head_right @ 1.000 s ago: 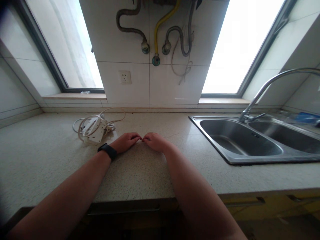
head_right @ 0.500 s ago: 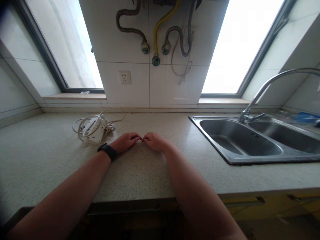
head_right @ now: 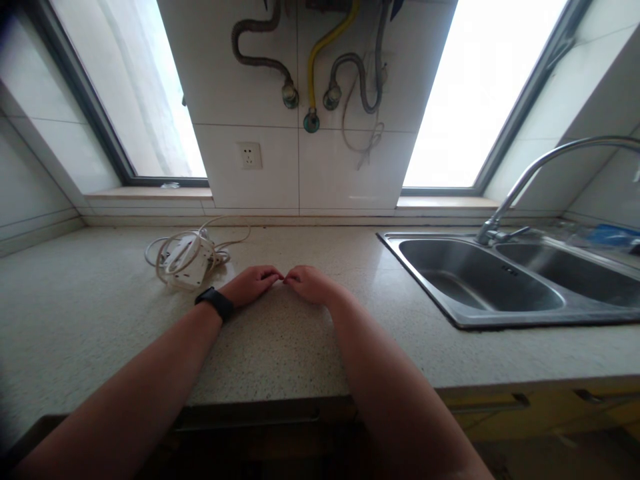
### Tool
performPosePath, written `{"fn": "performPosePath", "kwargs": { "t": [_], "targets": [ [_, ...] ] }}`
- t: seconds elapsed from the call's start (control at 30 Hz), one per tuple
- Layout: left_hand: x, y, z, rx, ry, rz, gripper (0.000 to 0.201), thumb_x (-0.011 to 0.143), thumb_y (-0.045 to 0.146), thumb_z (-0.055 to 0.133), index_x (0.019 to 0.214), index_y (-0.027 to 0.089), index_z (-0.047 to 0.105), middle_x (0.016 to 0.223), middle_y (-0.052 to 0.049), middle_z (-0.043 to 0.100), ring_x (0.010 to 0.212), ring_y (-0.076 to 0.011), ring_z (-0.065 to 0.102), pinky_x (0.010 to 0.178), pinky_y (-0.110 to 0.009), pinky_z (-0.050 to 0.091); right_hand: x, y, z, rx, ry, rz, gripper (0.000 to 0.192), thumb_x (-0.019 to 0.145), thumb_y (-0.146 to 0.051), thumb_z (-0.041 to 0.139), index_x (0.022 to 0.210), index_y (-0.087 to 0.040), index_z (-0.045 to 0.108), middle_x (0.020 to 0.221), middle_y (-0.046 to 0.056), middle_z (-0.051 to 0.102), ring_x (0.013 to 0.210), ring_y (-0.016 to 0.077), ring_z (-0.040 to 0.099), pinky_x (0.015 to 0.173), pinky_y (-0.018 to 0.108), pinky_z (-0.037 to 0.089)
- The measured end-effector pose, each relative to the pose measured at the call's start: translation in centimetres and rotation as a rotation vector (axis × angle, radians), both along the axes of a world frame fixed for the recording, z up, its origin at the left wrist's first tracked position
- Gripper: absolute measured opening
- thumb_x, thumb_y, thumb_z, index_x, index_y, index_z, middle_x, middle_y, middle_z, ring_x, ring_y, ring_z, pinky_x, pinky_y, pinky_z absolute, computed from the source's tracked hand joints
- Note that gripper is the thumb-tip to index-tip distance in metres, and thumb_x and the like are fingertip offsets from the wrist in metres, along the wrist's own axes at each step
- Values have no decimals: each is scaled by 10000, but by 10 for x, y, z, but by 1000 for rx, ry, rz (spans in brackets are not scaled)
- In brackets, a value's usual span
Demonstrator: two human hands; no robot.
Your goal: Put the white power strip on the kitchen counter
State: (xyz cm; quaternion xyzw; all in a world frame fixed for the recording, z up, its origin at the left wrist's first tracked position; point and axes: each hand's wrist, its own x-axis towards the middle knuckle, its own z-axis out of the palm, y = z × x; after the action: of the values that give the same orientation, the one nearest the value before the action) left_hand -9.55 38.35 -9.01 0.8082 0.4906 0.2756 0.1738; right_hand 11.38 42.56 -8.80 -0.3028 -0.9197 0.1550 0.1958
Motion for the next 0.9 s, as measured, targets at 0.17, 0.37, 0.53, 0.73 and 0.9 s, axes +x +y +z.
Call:
{"fn": "performPosePath", "kwargs": {
  "t": [0.17,0.37,0.53,0.73,0.9],
  "targets": [
    [-1,0,-1,3,2,-1,311,921,352,450,1029,195,695,959,-46,724,891,-183,644,805,-286,453,-1,0,0,2,-4,2,243,917,-238,510,1001,-150,720,1001,98,706,946,197,624,843,294,431],
    [-1,1,-2,13,5,-6,306,922,348,450,1028,199,695,971,-47,724,902,-184,644,817,-288,453,0,-4,4,10,-5,2,239,918,-232,510,1006,-152,717,1004,95,707,953,197,623,843,292,431],
    [-1,1,-1,16,5,-5,306,921,347,451,1028,199,696,971,-50,727,906,-187,645,825,-292,454,-1,-4,4,4,-7,1,234,909,-215,519,1010,-140,716,1015,104,705,957,198,622,850,296,433],
    [1,-1,1,12,12,-10,305,919,337,449,1024,193,697,971,-54,725,907,-188,644,816,-292,455,-1,0,0,10,-6,9,244,916,-233,511,1019,-148,714,1015,98,703,964,196,620,855,295,431],
    [0,-1,1,12,9,-11,308,919,340,450,1035,197,696,978,-54,724,916,-188,642,828,-291,454,0,-1,0,15,2,11,240,914,-231,515,1020,-144,712,1011,99,699,965,190,616,862,294,428]
  ]
}}
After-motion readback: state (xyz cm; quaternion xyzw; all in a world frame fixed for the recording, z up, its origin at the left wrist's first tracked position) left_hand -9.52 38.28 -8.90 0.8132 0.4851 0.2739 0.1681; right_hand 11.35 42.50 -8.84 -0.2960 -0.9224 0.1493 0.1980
